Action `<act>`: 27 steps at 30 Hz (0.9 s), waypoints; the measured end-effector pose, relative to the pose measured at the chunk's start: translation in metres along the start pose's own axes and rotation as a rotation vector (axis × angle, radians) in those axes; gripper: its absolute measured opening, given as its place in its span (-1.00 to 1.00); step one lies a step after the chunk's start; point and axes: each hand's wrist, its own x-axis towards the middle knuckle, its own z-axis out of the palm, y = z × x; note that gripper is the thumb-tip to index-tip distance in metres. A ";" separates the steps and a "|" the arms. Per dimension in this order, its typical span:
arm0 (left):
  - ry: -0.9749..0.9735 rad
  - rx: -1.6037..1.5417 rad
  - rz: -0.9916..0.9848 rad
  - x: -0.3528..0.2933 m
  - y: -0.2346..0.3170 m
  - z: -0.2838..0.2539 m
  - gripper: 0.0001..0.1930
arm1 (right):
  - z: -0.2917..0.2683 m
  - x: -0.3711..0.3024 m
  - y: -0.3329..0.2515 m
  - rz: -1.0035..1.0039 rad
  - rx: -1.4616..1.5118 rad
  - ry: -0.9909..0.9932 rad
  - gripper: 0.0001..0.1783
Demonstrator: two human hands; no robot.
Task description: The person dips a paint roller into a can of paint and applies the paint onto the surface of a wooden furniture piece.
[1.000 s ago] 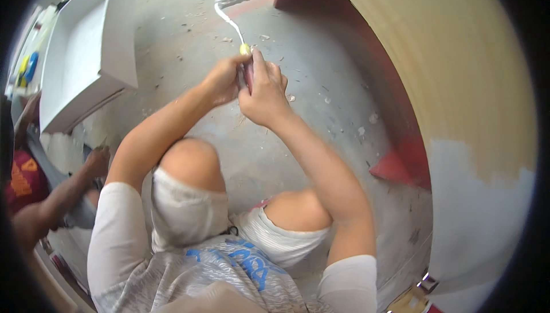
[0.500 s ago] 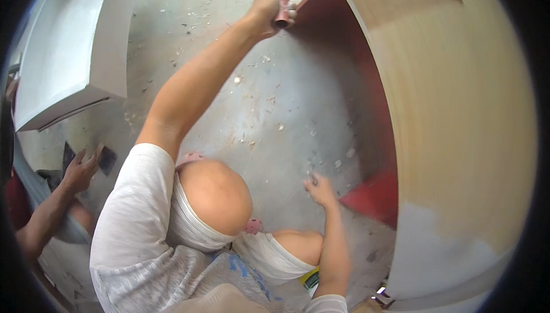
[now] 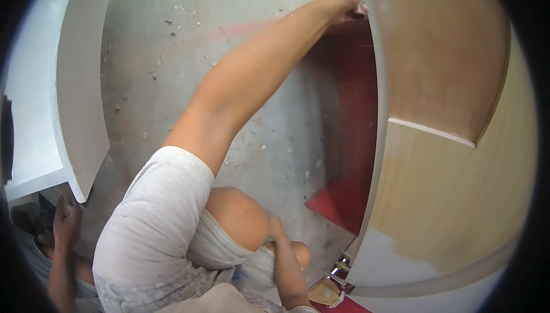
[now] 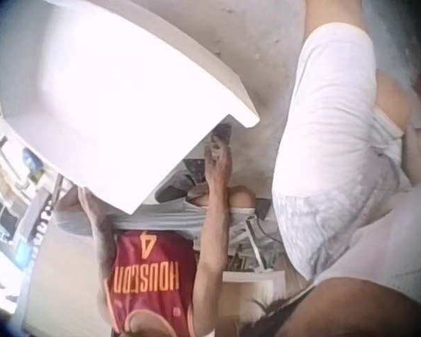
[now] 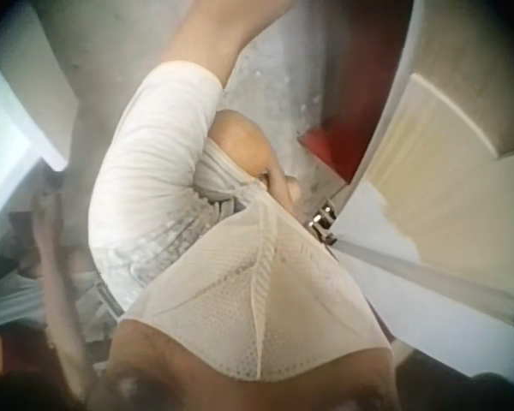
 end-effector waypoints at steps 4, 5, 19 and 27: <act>0.085 0.253 0.027 -0.067 -0.038 -0.002 -0.53 | 0.015 -0.014 -0.057 -0.115 -0.042 -0.158 -0.59; 0.025 0.296 -0.030 -0.102 -0.055 0.004 -0.55 | 0.013 -0.018 -0.061 -0.109 -0.037 -0.164 -0.59; -0.356 0.459 -0.091 -0.235 -0.135 -0.022 -0.47 | -0.153 -0.007 -0.146 -0.726 0.378 0.754 -0.17; -0.767 0.784 -0.297 -0.221 -0.107 -0.025 -0.52 | -0.180 0.014 -0.197 -0.286 -0.482 1.016 -0.31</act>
